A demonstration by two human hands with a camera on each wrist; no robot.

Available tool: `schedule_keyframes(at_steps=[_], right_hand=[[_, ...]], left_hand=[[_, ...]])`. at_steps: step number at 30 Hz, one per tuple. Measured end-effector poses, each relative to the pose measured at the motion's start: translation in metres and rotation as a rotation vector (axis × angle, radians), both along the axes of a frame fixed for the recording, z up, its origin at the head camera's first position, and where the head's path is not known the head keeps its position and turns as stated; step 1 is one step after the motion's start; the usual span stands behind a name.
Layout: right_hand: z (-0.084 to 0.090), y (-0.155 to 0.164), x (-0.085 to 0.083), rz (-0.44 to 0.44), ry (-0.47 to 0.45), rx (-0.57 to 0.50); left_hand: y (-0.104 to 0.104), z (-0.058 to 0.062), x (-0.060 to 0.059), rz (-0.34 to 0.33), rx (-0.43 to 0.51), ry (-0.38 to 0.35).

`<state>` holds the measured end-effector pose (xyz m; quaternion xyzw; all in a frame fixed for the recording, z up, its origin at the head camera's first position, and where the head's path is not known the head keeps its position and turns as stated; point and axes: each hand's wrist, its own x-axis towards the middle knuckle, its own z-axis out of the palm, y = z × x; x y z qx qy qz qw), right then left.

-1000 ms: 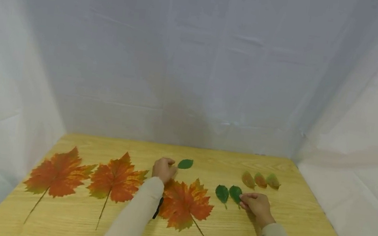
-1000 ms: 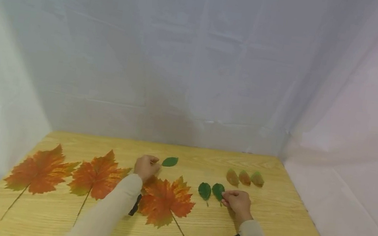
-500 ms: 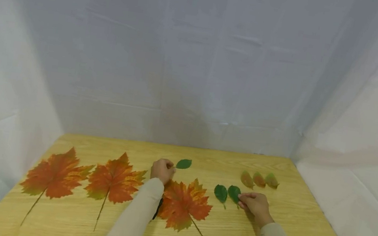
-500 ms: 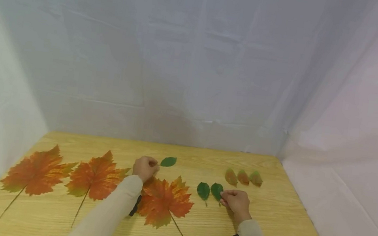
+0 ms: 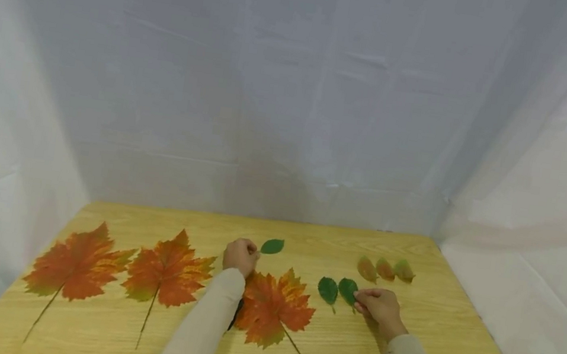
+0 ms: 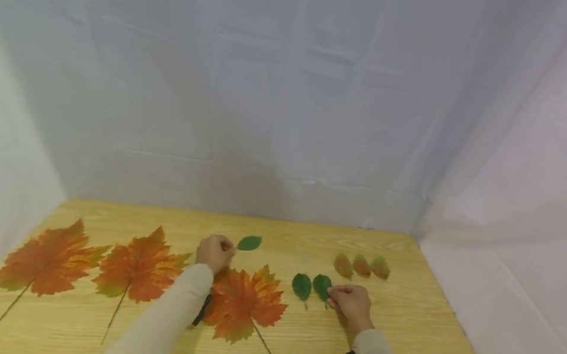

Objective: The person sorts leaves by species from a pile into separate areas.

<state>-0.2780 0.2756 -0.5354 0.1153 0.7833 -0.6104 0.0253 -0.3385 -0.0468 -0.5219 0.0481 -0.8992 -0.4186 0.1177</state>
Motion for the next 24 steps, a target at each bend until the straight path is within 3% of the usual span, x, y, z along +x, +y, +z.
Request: schedule_keyframes(at_steps=[12, 19, 24], right_hand=[[-0.001, 0.002, 0.001, 0.007, -0.002, -0.004], [-0.004, 0.002, 0.001, -0.009, -0.003, 0.025], [-0.004, 0.002, -0.001, 0.000, 0.018, 0.009]], left_hand=[[-0.001, -0.004, -0.005, 0.005, -0.008, -0.028], [-0.010, -0.005, -0.008, -0.031, -0.026, 0.031], [-0.013, 0.003, -0.009, -0.024, 0.020, 0.066]])
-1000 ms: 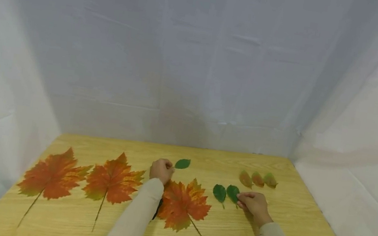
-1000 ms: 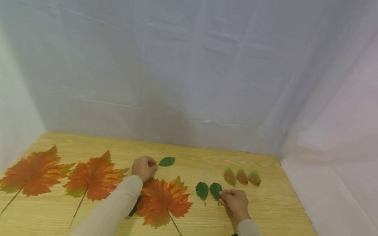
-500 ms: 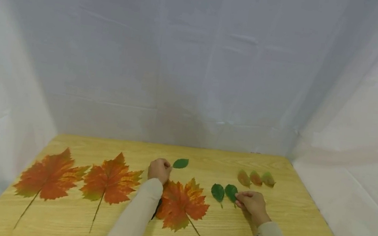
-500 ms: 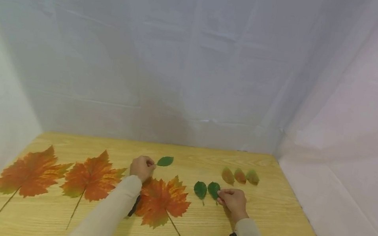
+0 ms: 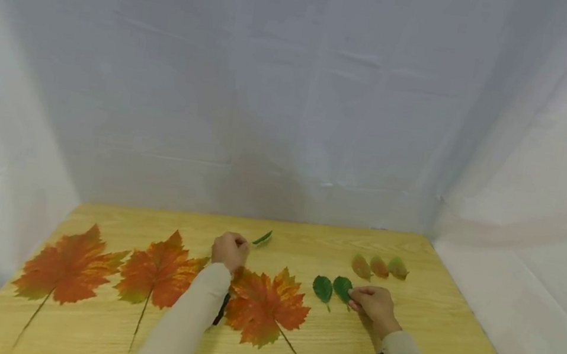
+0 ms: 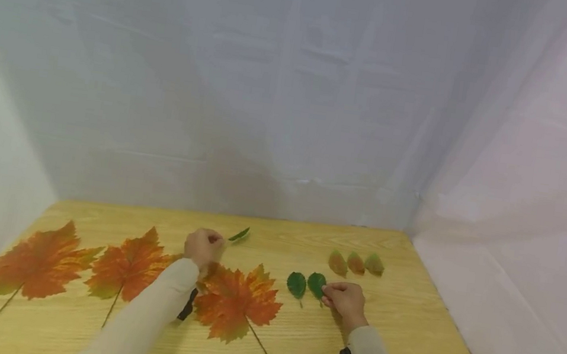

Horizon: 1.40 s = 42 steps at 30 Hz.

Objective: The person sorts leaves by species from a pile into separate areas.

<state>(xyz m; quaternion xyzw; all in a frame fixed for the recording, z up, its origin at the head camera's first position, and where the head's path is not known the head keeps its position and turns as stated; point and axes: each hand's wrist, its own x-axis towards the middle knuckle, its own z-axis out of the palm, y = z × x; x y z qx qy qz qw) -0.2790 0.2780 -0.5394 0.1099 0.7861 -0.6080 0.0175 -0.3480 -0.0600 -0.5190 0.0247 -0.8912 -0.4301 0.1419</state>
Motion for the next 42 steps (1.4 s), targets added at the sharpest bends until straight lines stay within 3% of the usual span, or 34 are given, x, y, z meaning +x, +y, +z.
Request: schedule_keyframes(at_steps=[9, 13, 16, 22, 27, 34, 38, 42], right_hand=[[0.005, 0.002, 0.002, 0.003, 0.001, -0.017], [0.007, 0.002, 0.003, 0.003, -0.008, -0.012], [0.007, 0.001, 0.004, -0.001, -0.005, -0.007], [0.006, 0.002, 0.004, 0.008, -0.014, 0.005], [0.006, 0.002, 0.003, 0.009, -0.009, 0.012], [0.006, 0.000, 0.003, 0.017, -0.012, 0.019], [0.007, -0.002, 0.003, 0.021, -0.020, 0.021], [0.008, -0.004, 0.004, 0.028, -0.019, 0.016]], left_hand=[[0.021, 0.018, 0.012, 0.019, 0.170, 0.009], [0.040, 0.021, 0.024, 0.016, 0.295, -0.032], [0.053, 0.025, 0.037, -0.020, 0.308, -0.042], [0.069, 0.029, 0.062, -0.168, 0.207, 0.029], [0.076, 0.026, 0.076, -0.221, 0.110, 0.062], [0.077, 0.022, 0.092, -0.300, -0.100, 0.008], [0.076, 0.023, 0.097, -0.326, -0.158, -0.024], [0.077, 0.022, 0.100, -0.353, -0.186, -0.102]])
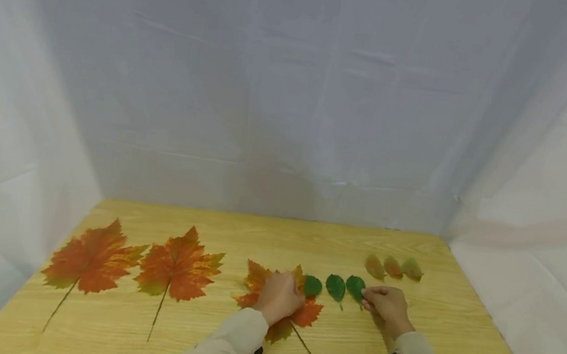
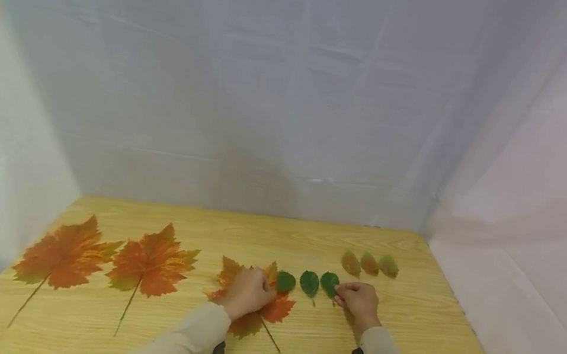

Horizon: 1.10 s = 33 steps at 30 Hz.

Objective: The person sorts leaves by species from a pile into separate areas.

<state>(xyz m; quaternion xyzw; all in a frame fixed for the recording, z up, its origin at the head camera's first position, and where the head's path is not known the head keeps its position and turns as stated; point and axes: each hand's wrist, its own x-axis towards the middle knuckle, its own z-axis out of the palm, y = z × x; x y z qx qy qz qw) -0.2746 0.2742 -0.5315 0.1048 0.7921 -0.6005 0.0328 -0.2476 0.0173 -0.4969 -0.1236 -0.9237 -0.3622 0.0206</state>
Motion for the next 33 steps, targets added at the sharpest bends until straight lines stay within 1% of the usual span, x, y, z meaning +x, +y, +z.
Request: schedule_keyframes(at_steps=[5, 9, 12, 15, 16, 18, 22, 25, 29, 33], right_hand=[[-0.001, 0.001, 0.000, -0.002, 0.001, 0.003], [-0.002, 0.001, 0.000, -0.006, -0.005, 0.015], [-0.003, 0.001, -0.001, -0.010, -0.005, 0.028], [-0.003, 0.000, -0.001, -0.008, 0.000, 0.035], [-0.003, 0.000, -0.001, -0.008, 0.001, 0.039], [-0.003, 0.001, -0.001, -0.004, 0.002, 0.034], [-0.004, 0.001, -0.001, -0.007, 0.001, 0.026], [-0.004, 0.001, -0.001, -0.008, 0.000, 0.019], [-0.003, 0.001, -0.001, -0.009, 0.004, 0.016], [-0.002, 0.001, -0.001, -0.006, 0.007, 0.023]], left_hand=[[0.009, -0.003, 0.005, 0.010, 0.028, -0.068], [0.018, -0.006, 0.009, 0.035, 0.037, -0.053], [0.024, -0.010, 0.011, 0.057, 0.038, -0.003], [0.029, -0.015, 0.012, 0.083, 0.066, 0.036], [0.031, -0.016, 0.011, 0.089, 0.077, 0.040], [0.034, -0.020, 0.010, 0.103, 0.109, 0.037], [0.041, -0.024, 0.009, 0.135, 0.151, 0.001], [0.044, -0.025, 0.008, 0.158, 0.135, 0.013], [0.048, -0.024, 0.008, 0.163, 0.103, 0.029], [0.050, -0.023, 0.007, 0.161, 0.116, -0.001]])
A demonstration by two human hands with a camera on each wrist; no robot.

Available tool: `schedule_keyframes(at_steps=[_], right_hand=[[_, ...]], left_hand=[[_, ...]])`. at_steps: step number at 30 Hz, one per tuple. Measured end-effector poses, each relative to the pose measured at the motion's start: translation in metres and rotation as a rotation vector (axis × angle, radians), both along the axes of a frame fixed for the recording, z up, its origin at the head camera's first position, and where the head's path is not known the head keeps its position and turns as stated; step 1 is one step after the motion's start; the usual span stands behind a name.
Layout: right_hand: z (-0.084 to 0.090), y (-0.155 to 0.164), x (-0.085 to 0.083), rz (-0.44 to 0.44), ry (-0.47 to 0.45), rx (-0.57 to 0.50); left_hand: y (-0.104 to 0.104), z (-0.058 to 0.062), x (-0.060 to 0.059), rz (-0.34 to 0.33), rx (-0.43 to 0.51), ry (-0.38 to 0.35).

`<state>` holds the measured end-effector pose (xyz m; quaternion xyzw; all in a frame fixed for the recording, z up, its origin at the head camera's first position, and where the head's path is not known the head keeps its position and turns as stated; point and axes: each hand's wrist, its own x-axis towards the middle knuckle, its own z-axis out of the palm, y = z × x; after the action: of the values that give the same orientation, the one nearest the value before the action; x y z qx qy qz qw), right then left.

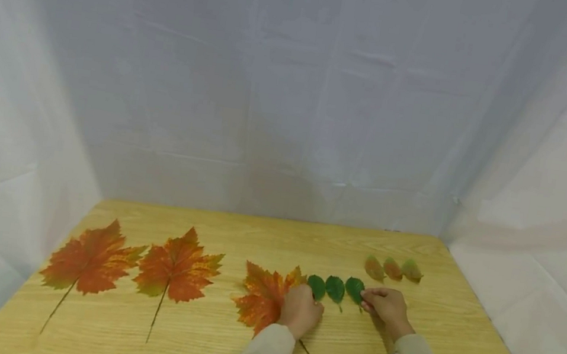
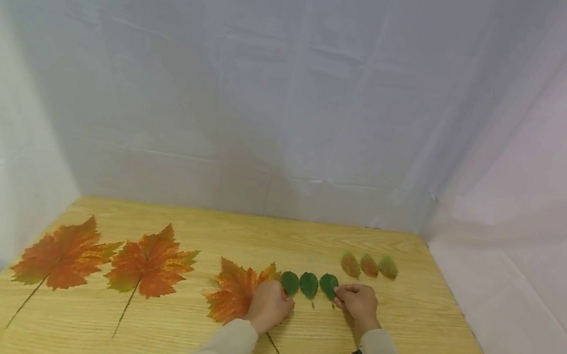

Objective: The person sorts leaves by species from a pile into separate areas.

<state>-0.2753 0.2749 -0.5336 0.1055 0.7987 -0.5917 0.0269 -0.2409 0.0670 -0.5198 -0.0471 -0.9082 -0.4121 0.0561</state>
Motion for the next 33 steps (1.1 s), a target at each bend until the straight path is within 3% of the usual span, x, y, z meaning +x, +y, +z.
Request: schedule_keyframes(at_steps=[15, 25, 29, 33], right_hand=[[0.0018, -0.0010, 0.0011, -0.008, -0.008, -0.018], [0.0012, -0.0007, 0.0014, -0.001, -0.009, -0.014], [0.0004, -0.0005, 0.0009, -0.002, -0.010, -0.019], [-0.0005, -0.0005, 0.0000, -0.009, -0.009, -0.021]], left_hand=[[0.0005, 0.0000, -0.0001, 0.013, -0.003, -0.049], [-0.0011, -0.0018, 0.0005, 0.000, -0.004, -0.015], [0.0000, 0.0004, 0.0019, -0.052, -0.021, 0.035], [0.0071, 0.0051, 0.0039, -0.152, -0.158, 0.125]])
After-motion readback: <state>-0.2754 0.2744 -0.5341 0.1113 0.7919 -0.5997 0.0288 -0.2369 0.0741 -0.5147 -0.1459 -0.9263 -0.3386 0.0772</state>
